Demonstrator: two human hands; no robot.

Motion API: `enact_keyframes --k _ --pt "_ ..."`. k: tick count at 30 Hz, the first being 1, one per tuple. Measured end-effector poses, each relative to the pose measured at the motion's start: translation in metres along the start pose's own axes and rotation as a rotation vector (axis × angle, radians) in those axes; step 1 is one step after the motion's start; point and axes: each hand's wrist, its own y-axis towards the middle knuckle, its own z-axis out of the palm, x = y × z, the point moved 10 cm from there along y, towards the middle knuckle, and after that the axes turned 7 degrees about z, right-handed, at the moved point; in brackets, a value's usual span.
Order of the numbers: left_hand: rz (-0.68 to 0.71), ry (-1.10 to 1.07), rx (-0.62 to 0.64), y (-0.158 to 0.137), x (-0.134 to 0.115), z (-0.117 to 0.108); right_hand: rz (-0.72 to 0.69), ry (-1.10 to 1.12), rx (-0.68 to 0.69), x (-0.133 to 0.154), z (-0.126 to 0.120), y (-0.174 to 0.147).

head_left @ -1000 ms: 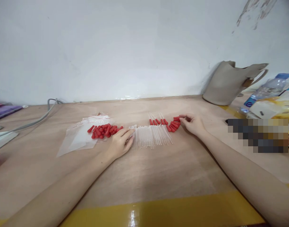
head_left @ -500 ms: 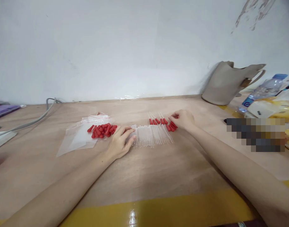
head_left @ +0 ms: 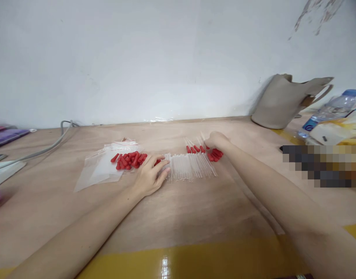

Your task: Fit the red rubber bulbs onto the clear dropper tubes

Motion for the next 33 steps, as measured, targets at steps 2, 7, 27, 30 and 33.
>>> enact_keyframes --k 2,7,27,30,33 --pt "0.008 0.008 -0.003 0.000 -0.001 -0.001 0.019 -0.003 0.015 0.000 -0.007 -0.010" --pt "0.041 0.072 -0.057 0.002 -0.005 -0.007 -0.417 0.094 -0.110 0.036 -0.030 -0.073" --pt "0.392 0.216 0.005 0.011 -0.061 0.013 -0.997 0.104 -0.281 0.070 -0.009 -0.184" --pt "0.376 0.194 0.026 0.013 -0.062 0.014 -1.026 0.121 -0.291 0.072 -0.010 -0.185" --pt "0.358 0.144 0.032 0.012 -0.063 0.014 -1.073 0.135 -0.277 0.074 -0.012 -0.187"
